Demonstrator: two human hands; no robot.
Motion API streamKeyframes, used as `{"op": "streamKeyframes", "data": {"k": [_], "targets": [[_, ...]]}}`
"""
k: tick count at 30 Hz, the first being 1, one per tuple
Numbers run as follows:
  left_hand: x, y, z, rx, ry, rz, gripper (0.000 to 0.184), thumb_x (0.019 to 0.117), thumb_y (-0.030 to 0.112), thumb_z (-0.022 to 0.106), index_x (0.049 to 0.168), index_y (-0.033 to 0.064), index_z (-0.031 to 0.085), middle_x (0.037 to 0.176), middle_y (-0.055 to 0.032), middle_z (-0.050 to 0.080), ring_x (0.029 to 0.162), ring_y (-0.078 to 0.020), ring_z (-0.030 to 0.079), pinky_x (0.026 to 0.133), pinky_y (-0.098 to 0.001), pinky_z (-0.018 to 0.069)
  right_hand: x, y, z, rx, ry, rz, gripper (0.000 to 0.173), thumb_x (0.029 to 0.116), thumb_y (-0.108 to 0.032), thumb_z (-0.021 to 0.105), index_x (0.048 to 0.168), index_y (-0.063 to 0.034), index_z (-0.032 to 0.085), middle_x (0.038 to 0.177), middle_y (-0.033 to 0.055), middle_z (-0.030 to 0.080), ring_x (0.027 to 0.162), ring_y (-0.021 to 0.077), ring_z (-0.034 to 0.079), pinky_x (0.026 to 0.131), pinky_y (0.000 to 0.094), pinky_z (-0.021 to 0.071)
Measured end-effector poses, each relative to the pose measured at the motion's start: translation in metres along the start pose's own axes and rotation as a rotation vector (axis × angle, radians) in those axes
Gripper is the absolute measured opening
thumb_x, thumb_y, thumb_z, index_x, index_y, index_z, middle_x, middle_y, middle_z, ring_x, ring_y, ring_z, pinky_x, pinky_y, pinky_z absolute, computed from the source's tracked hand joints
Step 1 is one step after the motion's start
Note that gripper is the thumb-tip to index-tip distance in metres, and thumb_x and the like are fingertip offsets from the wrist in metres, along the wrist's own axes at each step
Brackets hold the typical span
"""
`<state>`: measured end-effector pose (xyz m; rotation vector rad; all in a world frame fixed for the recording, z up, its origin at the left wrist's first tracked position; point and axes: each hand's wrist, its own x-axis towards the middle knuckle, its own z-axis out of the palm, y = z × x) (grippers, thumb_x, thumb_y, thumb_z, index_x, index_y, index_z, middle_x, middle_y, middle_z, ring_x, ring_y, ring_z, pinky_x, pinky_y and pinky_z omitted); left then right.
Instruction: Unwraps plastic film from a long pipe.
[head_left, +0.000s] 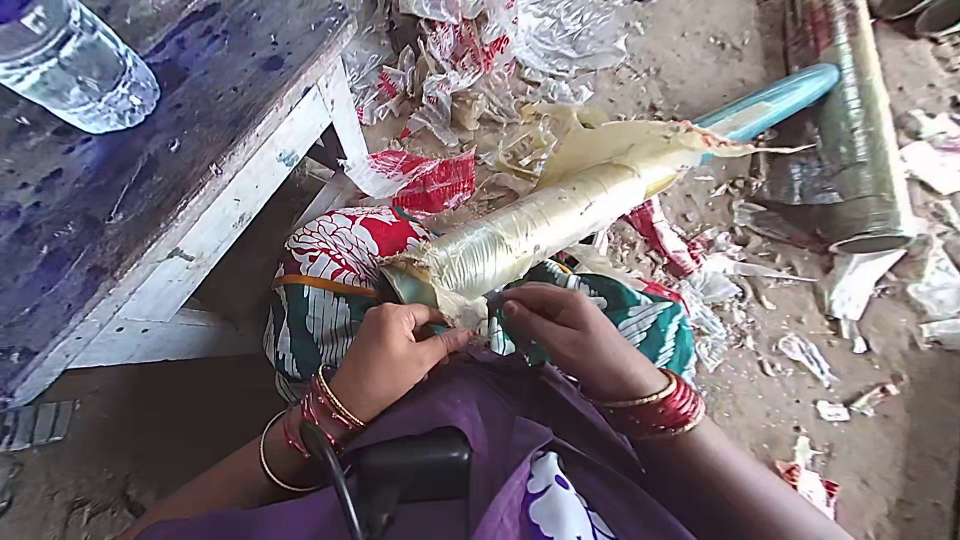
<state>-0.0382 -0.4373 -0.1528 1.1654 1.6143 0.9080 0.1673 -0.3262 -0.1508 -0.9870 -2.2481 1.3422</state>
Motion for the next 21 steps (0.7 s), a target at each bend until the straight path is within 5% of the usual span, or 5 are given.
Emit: {"op": "streamKeyframes", "data": {"k": [3, 9, 15, 21], "targets": [[0.002, 0.003, 0.005, 0.01, -0.032, -0.031, 0.028, 0.0953, 0.036, 0.073, 0.08, 0.0124, 0.073, 0.061, 0.0108, 0.066, 0.046, 0.0073, 0.049, 0.045, -0.0119, 0.0398, 0.007, 0.004, 0.005, -0.314, 0.128, -0.266, 0.022, 0.0965, -0.007, 0.056, 0.103, -0.0033, 0.077, 0.083, 0.0071, 0.069, 0.073, 0.0133, 0.066, 0.068, 0.0267, 0.0546], [0.004, -0.004, 0.009, 0.05, 0.05, 0.086, 0.018, 0.0924, 0.01, 0.068, 0.074, 0.0071, 0.07, 0.057, 0.0084, 0.063, 0.047, 0.0069, 0.055, 0.048, -0.0104, 0.0469, 0.02, 0.0, 0.022, -0.622, 0.222, -0.607, 0.016, 0.0886, 0.004, 0.057, 0.086, -0.0023, 0.072, 0.076, 0.0125, 0.067, 0.071, 0.0301, 0.067, 0.06, 0.0413, 0.0521], [0.007, -0.023, -0.005, -0.029, -0.027, 0.269, 0.017, 0.092, 0.008, 0.068, 0.075, 0.0057, 0.071, 0.058, 0.0104, 0.061, 0.051, 0.0079, 0.056, 0.051, -0.0092, 0.0483, 0.035, -0.013, 0.018, -0.763, 0.203, -0.866, 0.02, 0.0931, 0.0, 0.051, 0.082, -0.003, 0.067, 0.067, 0.008, 0.057, 0.064, 0.0262, 0.055, 0.057, 0.0385, 0.0363], [0.021, -0.033, -0.021, -0.179, -0.164, 0.438, 0.019, 0.094, 0.004, 0.065, 0.076, 0.0024, 0.07, 0.062, 0.0069, 0.066, 0.054, 0.0026, 0.063, 0.054, -0.0145, 0.0561, 0.05, -0.018, 0.012, -0.823, 0.205, -0.989, 0.022, 0.0964, -0.002, 0.049, 0.083, -0.0019, 0.067, 0.069, 0.008, 0.058, 0.066, 0.0246, 0.054, 0.061, 0.0385, 0.0356]]}}
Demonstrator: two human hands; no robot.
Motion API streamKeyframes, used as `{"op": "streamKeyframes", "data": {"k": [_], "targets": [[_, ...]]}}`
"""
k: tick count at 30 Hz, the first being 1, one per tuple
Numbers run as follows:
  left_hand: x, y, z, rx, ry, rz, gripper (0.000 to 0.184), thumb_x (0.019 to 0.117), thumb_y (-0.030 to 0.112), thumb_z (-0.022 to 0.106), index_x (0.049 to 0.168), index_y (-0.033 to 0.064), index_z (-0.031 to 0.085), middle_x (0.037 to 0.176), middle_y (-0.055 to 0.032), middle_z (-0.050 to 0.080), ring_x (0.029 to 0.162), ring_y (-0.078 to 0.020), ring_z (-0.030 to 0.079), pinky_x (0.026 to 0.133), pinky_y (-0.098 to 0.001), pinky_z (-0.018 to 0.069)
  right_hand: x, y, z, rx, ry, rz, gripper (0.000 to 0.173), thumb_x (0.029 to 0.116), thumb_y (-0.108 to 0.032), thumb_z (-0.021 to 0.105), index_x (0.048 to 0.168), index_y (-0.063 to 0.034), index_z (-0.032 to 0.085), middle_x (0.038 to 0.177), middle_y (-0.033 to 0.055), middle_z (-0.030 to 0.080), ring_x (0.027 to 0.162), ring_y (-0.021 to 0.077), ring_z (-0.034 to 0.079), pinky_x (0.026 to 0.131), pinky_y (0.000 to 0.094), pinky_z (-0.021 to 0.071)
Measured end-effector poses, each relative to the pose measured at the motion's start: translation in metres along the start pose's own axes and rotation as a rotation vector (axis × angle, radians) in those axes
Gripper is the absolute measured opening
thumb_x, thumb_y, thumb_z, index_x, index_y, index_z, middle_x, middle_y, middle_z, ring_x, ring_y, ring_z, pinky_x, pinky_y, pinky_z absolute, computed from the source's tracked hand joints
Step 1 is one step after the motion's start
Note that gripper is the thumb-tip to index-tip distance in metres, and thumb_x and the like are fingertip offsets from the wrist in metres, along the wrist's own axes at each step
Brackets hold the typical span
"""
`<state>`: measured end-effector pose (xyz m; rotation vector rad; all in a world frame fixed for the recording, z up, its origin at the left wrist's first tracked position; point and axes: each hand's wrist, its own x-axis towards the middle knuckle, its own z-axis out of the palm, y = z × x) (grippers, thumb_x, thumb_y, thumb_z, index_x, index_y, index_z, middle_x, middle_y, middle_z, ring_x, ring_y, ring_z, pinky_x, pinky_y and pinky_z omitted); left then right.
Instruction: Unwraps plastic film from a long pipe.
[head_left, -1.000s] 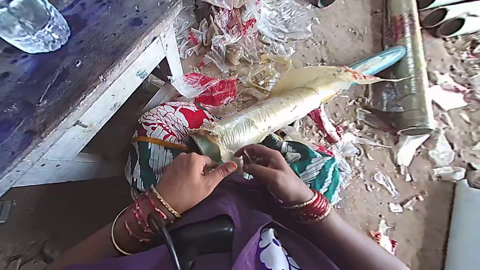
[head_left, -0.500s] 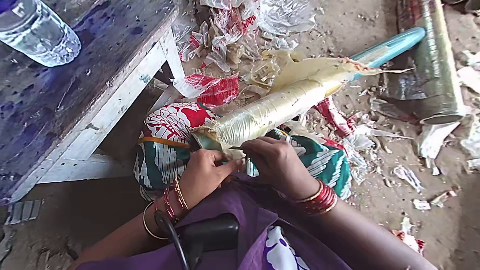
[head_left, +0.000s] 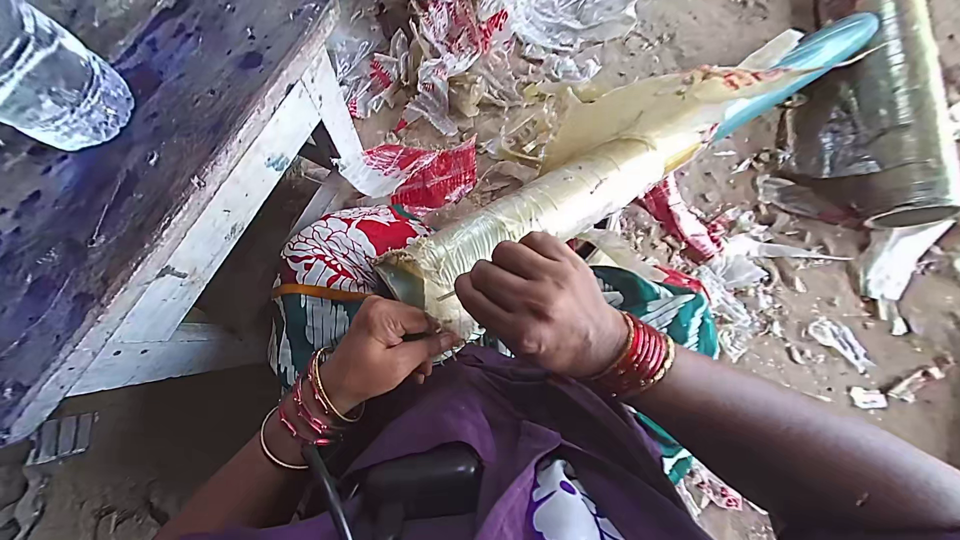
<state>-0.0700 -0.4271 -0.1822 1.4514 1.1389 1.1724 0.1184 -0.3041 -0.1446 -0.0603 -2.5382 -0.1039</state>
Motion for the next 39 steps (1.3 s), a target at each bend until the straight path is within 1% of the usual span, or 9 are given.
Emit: {"op": "streamKeyframes", "data": {"k": [5, 14, 20, 23, 28, 30, 33, 36, 39], "targets": [[0.003, -0.011, -0.007, -0.065, -0.042, 0.111, 0.021, 0.0963, 0.004, 0.065, 0.076, 0.0006, 0.069, 0.066, 0.0031, 0.068, 0.06, -0.0002, 0.066, 0.06, -0.0174, 0.0585, 0.007, 0.004, 0.011, 0.037, 0.032, -0.044, 0.024, 0.0955, -0.001, 0.05, 0.079, -0.002, 0.067, 0.066, 0.0071, 0.057, 0.063, 0.023, 0.054, 0.058, 0.0369, 0.0346], [0.006, -0.018, -0.015, -0.034, -0.072, 0.184, 0.025, 0.0973, 0.006, 0.064, 0.074, -0.0023, 0.069, 0.067, -0.0003, 0.07, 0.063, 0.0003, 0.066, 0.063, -0.0163, 0.0562, 0.0, 0.02, 0.019, 0.001, -0.015, -0.173, 0.023, 0.0962, 0.004, 0.049, 0.08, 0.0001, 0.064, 0.065, 0.0091, 0.057, 0.059, 0.0234, 0.054, 0.051, 0.0357, 0.0321], [0.006, -0.02, -0.014, -0.026, -0.079, 0.238, 0.025, 0.0978, 0.006, 0.064, 0.075, -0.0037, 0.069, 0.068, -0.0016, 0.07, 0.065, 0.0009, 0.065, 0.064, -0.0158, 0.0554, -0.01, 0.042, 0.007, -0.052, -0.051, -0.117, 0.022, 0.0984, 0.005, 0.045, 0.084, 0.0026, 0.062, 0.065, 0.0125, 0.056, 0.058, 0.0272, 0.052, 0.052, 0.0393, 0.0319], [0.005, -0.022, -0.012, 0.004, -0.093, 0.258, 0.028, 0.0983, 0.007, 0.064, 0.072, -0.0028, 0.066, 0.068, -0.0019, 0.07, 0.067, 0.002, 0.065, 0.065, -0.0142, 0.0538, -0.001, 0.04, -0.008, -0.016, -0.011, -0.02, 0.022, 0.098, 0.003, 0.047, 0.087, 0.0018, 0.067, 0.066, 0.0123, 0.059, 0.06, 0.0285, 0.053, 0.056, 0.0407, 0.0339], [0.005, -0.023, -0.012, -0.009, -0.077, 0.269, 0.025, 0.0995, 0.007, 0.064, 0.078, -0.0044, 0.068, 0.07, -0.0023, 0.07, 0.068, 0.0022, 0.064, 0.067, -0.0141, 0.0542, 0.011, 0.01, 0.009, 0.081, -0.026, -0.077, 0.023, 0.0946, 0.0, 0.051, 0.079, -0.0009, 0.067, 0.064, 0.007, 0.057, 0.058, 0.0219, 0.053, 0.052, 0.035, 0.0321], [0.004, -0.023, -0.011, -0.011, -0.05, 0.255, 0.026, 0.0983, 0.007, 0.064, 0.075, -0.004, 0.069, 0.068, -0.0021, 0.07, 0.066, 0.0016, 0.064, 0.065, -0.0148, 0.0539, 0.005, 0.015, 0.019, 0.041, -0.034, -0.087, 0.023, 0.0949, 0.002, 0.049, 0.078, 0.0, 0.065, 0.063, 0.0086, 0.056, 0.056, 0.0235, 0.053, 0.049, 0.0357, 0.0321], [0.003, -0.023, -0.01, -0.025, -0.039, 0.261, 0.027, 0.098, 0.006, 0.064, 0.073, -0.0035, 0.068, 0.069, -0.0026, 0.071, 0.067, 0.0006, 0.066, 0.065, -0.0162, 0.055, -0.01, 0.035, 0.02, -0.017, -0.066, -0.121, 0.023, 0.0971, 0.005, 0.046, 0.08, 0.0018, 0.062, 0.063, 0.0117, 0.055, 0.056, 0.0266, 0.053, 0.049, 0.0378, 0.0319], [0.005, -0.023, -0.011, -0.079, -0.022, 0.261, 0.023, 0.0983, 0.006, 0.065, 0.078, -0.0031, 0.07, 0.072, -0.002, 0.072, 0.068, -0.001, 0.069, 0.067, -0.0182, 0.0582, -0.016, 0.06, 0.005, -0.106, -0.081, -0.113, 0.022, 0.0974, 0.007, 0.045, 0.083, 0.0041, 0.061, 0.064, 0.014, 0.055, 0.057, 0.029, 0.052, 0.051, 0.0403, 0.0318], [0.007, -0.023, -0.011, -0.088, -0.028, 0.256, 0.024, 0.0987, 0.007, 0.065, 0.077, -0.0031, 0.069, 0.072, -0.0024, 0.072, 0.069, -0.0016, 0.069, 0.068, -0.0186, 0.0587, -0.005, 0.046, -0.007, -0.074, -0.044, -0.029, 0.022, 0.0966, 0.004, 0.047, 0.086, 0.0025, 0.066, 0.066, 0.0129, 0.059, 0.06, 0.0286, 0.054, 0.054, 0.0405, 0.0341]]}}
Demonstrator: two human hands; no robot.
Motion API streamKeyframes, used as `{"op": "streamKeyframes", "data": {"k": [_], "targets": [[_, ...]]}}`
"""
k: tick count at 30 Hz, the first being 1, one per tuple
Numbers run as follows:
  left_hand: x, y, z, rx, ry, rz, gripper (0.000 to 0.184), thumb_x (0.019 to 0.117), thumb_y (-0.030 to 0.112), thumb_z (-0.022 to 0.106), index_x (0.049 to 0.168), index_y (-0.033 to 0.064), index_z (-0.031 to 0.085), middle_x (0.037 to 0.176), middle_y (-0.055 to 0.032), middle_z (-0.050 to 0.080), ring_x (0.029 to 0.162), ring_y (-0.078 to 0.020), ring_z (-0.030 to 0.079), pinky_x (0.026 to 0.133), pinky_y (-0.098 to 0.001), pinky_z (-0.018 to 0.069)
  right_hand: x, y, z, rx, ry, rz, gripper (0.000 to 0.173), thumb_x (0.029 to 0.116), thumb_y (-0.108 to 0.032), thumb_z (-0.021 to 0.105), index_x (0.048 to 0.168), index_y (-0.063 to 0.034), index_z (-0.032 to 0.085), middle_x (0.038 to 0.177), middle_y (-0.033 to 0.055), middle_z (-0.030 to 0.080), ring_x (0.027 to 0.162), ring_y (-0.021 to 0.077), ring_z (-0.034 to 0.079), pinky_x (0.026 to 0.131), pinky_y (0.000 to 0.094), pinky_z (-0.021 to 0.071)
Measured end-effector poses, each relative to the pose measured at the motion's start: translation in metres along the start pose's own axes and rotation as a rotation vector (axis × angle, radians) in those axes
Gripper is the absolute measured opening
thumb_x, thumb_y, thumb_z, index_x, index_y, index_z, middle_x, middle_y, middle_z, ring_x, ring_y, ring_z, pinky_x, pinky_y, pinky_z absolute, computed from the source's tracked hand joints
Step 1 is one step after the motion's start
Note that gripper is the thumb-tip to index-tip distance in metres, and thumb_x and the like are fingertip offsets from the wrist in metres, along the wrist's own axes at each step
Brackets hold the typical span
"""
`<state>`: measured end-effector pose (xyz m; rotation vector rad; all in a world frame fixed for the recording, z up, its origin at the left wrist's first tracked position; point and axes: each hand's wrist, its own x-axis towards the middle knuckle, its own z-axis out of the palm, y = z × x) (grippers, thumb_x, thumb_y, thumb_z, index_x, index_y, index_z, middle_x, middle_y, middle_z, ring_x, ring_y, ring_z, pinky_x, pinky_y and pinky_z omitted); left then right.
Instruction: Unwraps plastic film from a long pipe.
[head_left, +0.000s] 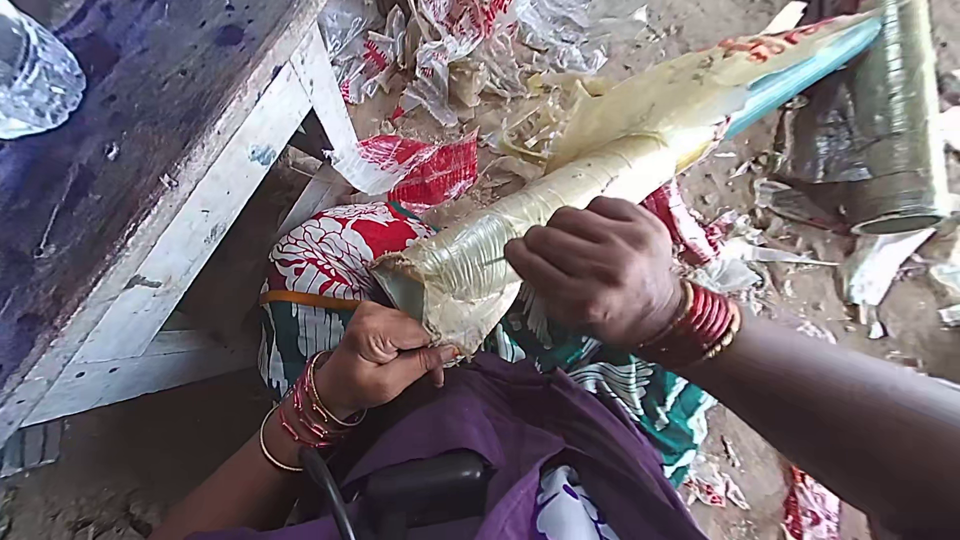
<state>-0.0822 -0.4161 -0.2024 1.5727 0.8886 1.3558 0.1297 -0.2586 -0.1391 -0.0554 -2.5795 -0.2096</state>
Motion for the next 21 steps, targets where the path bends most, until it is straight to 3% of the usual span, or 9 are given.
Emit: {"op": "streamKeyframes", "data": {"k": [4, 7, 10, 14, 17, 21], "targets": [[0.001, 0.005, -0.001, 0.031, 0.009, -0.007, 0.024, 0.0985, 0.007, 0.065, 0.077, -0.0034, 0.069, 0.073, -0.0025, 0.072, 0.07, -0.0017, 0.069, 0.069, -0.0187, 0.0585, 0.002, -0.029, 0.019, 0.011, 0.048, -0.07, 0.021, 0.0977, 0.004, 0.05, 0.086, 0.0011, 0.066, 0.07, 0.0107, 0.06, 0.062, 0.0237, 0.054, 0.055, 0.0365, 0.034], [0.004, 0.01, -0.002, 0.024, 0.051, -0.044, 0.021, 0.0964, 0.004, 0.065, 0.077, -0.0019, 0.07, 0.072, -0.0012, 0.073, 0.068, -0.0031, 0.07, 0.067, -0.0203, 0.0603, -0.017, -0.004, 0.028, -0.052, 0.032, -0.081, 0.019, 0.0993, 0.004, 0.048, 0.09, 0.0021, 0.065, 0.072, 0.0136, 0.062, 0.063, 0.0273, 0.056, 0.054, 0.0388, 0.0367], [0.007, 0.011, -0.004, -0.039, 0.066, -0.056, 0.019, 0.0959, 0.002, 0.066, 0.077, 0.0003, 0.068, 0.071, -0.0003, 0.073, 0.066, -0.0049, 0.071, 0.065, -0.0218, 0.062, -0.023, 0.017, 0.017, -0.098, 0.039, 0.013, 0.019, 0.0981, 0.005, 0.047, 0.087, 0.0035, 0.062, 0.067, 0.015, 0.057, 0.059, 0.0305, 0.053, 0.053, 0.0419, 0.0332], [0.008, 0.007, -0.005, -0.076, 0.058, -0.052, 0.021, 0.0975, 0.004, 0.066, 0.077, 0.0016, 0.068, 0.072, 0.0003, 0.073, 0.066, -0.0041, 0.071, 0.065, -0.0211, 0.0614, -0.001, -0.012, 0.002, -0.017, 0.102, 0.038, 0.021, 0.0973, 0.0, 0.05, 0.089, 0.0013, 0.069, 0.072, 0.0122, 0.064, 0.064, 0.0261, 0.057, 0.057, 0.0391, 0.0369], [0.006, 0.009, -0.003, -0.074, 0.06, -0.063, 0.023, 0.0975, 0.004, 0.065, 0.075, 0.0012, 0.067, 0.071, 0.0002, 0.072, 0.066, -0.0038, 0.07, 0.065, -0.0205, 0.0608, 0.009, -0.032, 0.015, -0.023, 0.106, -0.065, 0.021, 0.0977, 0.004, 0.05, 0.086, 0.0014, 0.067, 0.07, 0.0104, 0.06, 0.062, 0.0231, 0.053, 0.056, 0.0367, 0.0338], [0.006, 0.007, -0.002, -0.086, 0.074, -0.046, 0.022, 0.0967, 0.002, 0.065, 0.075, 0.0, 0.067, 0.07, -0.0007, 0.072, 0.065, -0.0045, 0.07, 0.065, -0.0215, 0.0613, 0.01, -0.036, 0.021, -0.077, 0.126, -0.032, 0.021, 0.0979, 0.004, 0.049, 0.087, 0.001, 0.067, 0.07, 0.0097, 0.059, 0.062, 0.0227, 0.051, 0.057, 0.036, 0.0321]]}}
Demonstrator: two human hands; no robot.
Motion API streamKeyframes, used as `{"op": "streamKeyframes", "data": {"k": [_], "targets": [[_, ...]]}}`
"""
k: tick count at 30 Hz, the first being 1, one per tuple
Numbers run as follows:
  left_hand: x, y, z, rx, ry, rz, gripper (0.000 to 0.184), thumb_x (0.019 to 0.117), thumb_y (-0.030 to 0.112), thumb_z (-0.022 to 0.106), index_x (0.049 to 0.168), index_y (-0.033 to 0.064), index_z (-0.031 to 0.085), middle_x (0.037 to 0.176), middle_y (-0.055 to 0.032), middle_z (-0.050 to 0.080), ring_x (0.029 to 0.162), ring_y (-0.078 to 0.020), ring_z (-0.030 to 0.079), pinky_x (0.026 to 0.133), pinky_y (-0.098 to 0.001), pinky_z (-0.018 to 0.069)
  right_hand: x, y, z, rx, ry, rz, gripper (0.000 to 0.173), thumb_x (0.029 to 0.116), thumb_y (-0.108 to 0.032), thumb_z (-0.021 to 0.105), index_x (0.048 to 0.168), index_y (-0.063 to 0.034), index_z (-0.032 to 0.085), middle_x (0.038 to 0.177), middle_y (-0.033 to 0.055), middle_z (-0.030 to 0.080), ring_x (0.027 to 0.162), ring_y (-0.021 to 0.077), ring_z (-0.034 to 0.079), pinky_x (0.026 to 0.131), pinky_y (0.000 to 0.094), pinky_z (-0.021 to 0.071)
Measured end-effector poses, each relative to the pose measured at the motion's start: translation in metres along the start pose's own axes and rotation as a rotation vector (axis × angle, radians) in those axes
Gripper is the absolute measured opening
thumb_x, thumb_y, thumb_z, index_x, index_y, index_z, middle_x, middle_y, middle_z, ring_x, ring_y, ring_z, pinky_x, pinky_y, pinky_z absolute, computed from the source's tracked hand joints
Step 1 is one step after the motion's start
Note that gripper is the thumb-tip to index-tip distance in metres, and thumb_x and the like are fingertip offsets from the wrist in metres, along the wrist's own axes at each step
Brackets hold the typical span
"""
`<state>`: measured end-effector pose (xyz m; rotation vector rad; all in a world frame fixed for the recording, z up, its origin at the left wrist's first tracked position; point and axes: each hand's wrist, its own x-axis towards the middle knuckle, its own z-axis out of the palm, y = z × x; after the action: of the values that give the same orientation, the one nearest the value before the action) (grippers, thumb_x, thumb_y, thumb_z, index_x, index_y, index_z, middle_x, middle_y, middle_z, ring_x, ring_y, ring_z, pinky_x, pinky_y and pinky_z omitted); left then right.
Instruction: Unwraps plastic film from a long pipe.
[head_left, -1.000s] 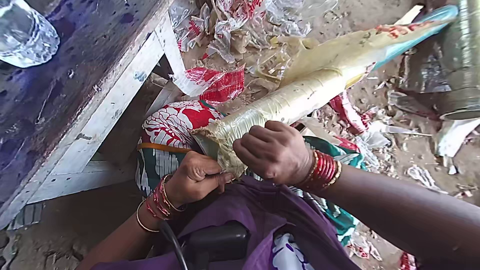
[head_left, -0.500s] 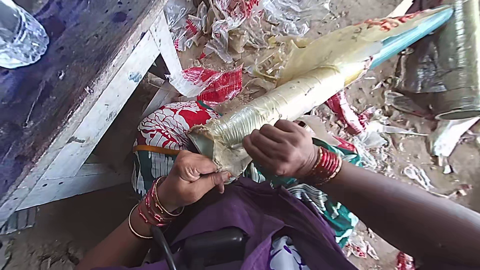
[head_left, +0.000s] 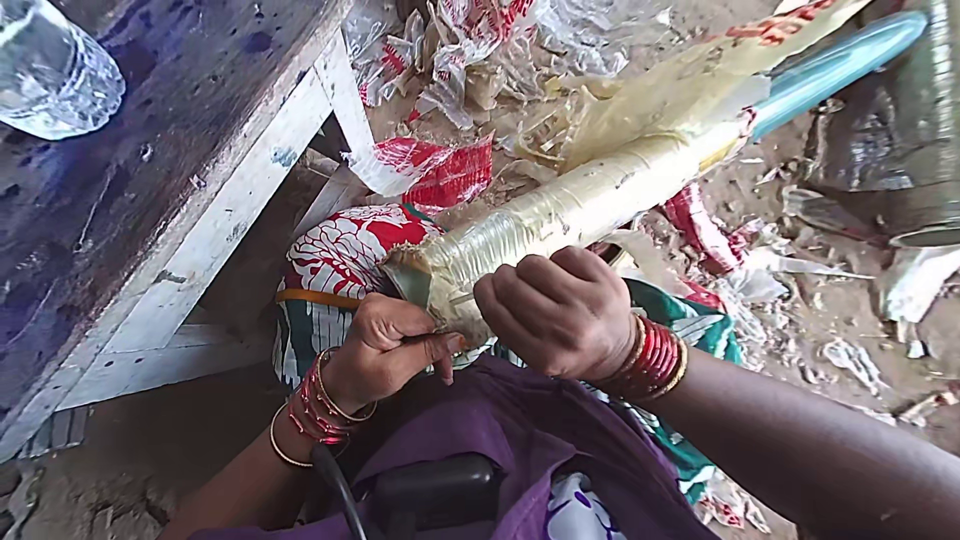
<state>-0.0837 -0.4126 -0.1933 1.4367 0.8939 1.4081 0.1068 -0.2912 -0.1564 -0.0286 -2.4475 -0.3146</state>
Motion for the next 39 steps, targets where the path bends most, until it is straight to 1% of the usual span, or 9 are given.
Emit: {"op": "streamKeyframes", "data": {"k": [5, 16, 19, 22, 25, 29, 33, 37, 39], "targets": [[0.001, -0.001, -0.001, -0.014, -0.016, 0.001, 0.022, 0.0973, 0.003, 0.065, 0.076, 0.0006, 0.067, 0.071, -0.0003, 0.072, 0.066, -0.0037, 0.07, 0.065, -0.0207, 0.061, -0.004, -0.001, -0.005, 0.011, 0.006, 0.081, 0.021, 0.0975, 0.002, 0.05, 0.088, 0.0009, 0.068, 0.071, 0.0099, 0.061, 0.064, 0.0233, 0.053, 0.058, 0.0365, 0.0336], [-0.001, -0.002, 0.003, 0.012, 0.001, 0.0, 0.02, 0.0969, 0.003, 0.065, 0.078, -0.0018, 0.068, 0.071, -0.0017, 0.072, 0.065, -0.0043, 0.07, 0.065, -0.0214, 0.0609, 0.002, -0.003, 0.01, -0.028, -0.008, -0.031, 0.023, 0.0987, 0.002, 0.049, 0.085, 0.0011, 0.068, 0.07, 0.0098, 0.06, 0.062, 0.0224, 0.053, 0.056, 0.0355, 0.0333], [-0.005, 0.005, 0.013, 0.137, 0.082, -0.02, 0.019, 0.0975, 0.004, 0.065, 0.08, -0.0025, 0.069, 0.07, -0.0004, 0.071, 0.064, -0.003, 0.068, 0.063, -0.0198, 0.0602, 0.007, -0.003, 0.013, 0.073, 0.003, 0.054, 0.023, 0.0964, -0.002, 0.05, 0.083, -0.0008, 0.068, 0.067, 0.0082, 0.061, 0.061, 0.0224, 0.055, 0.054, 0.0352, 0.0332], [-0.008, 0.014, 0.028, 0.353, 0.168, -0.059, 0.022, 0.0965, 0.007, 0.064, 0.077, -0.0018, 0.07, 0.066, 0.0013, 0.068, 0.06, 0.0021, 0.065, 0.058, -0.0144, 0.0564, 0.005, -0.01, 0.016, 0.123, 0.017, 0.136, 0.022, 0.0947, -0.005, 0.052, 0.082, -0.0025, 0.069, 0.067, 0.0075, 0.061, 0.061, 0.0229, 0.056, 0.053, 0.0356, 0.0338], [-0.007, 0.016, 0.036, 0.474, 0.15, -0.053, 0.024, 0.0962, 0.008, 0.061, 0.076, -0.0023, 0.071, 0.063, -0.0002, 0.066, 0.058, 0.0051, 0.06, 0.056, -0.0107, 0.051, 0.005, -0.012, 0.015, 0.091, 0.038, 0.144, 0.021, 0.0941, -0.005, 0.052, 0.081, -0.0017, 0.068, 0.066, 0.0083, 0.06, 0.06, 0.0233, 0.056, 0.053, 0.0356, 0.0342], [-0.006, 0.024, 0.041, 0.66, 0.142, -0.061, 0.027, 0.096, 0.013, 0.06, 0.074, 0.001, 0.072, 0.061, -0.0013, 0.064, 0.056, 0.0036, 0.057, 0.054, -0.012, 0.0465, 0.004, -0.007, 0.01, 0.139, 0.011, 0.114, 0.021, 0.0937, -0.004, 0.052, 0.081, -0.0026, 0.069, 0.065, 0.007, 0.059, 0.059, 0.0225, 0.055, 0.053, 0.0357, 0.0327], [-0.012, 0.028, 0.043, 0.664, 0.184, -0.124, 0.028, 0.0941, 0.014, 0.063, 0.069, 0.0025, 0.07, 0.059, 0.0013, 0.062, 0.054, 0.0067, 0.054, 0.053, -0.0102, 0.0443, -0.007, -0.01, 0.006, 0.164, -0.067, 0.025, 0.021, 0.0982, -0.003, 0.051, 0.088, -0.0019, 0.07, 0.073, 0.0089, 0.063, 0.062, 0.0232, 0.054, 0.053, 0.0355, 0.0328], [-0.012, 0.024, 0.043, 0.611, 0.159, -0.073, 0.027, 0.0924, 0.011, 0.063, 0.067, 0.0009, 0.067, 0.057, 0.0008, 0.058, 0.054, 0.0065, 0.051, 0.053, -0.0098, 0.0409, -0.01, -0.016, 0.008, 0.004, -0.026, -0.009, 0.022, 0.0983, -0.002, 0.05, 0.088, -0.0001, 0.069, 0.075, 0.0114, 0.064, 0.062, 0.023, 0.054, 0.053, 0.0352, 0.0322], [-0.012, 0.023, 0.041, 0.612, 0.135, -0.037, 0.027, 0.0938, 0.01, 0.063, 0.07, -0.0003, 0.07, 0.059, -0.0009, 0.06, 0.056, 0.0058, 0.053, 0.055, -0.0095, 0.0429, -0.007, -0.014, 0.009, -0.07, 0.019, -0.006, 0.022, 0.0976, 0.0, 0.05, 0.088, 0.0003, 0.07, 0.075, 0.0111, 0.065, 0.062, 0.0223, 0.054, 0.054, 0.035, 0.0321]]}}
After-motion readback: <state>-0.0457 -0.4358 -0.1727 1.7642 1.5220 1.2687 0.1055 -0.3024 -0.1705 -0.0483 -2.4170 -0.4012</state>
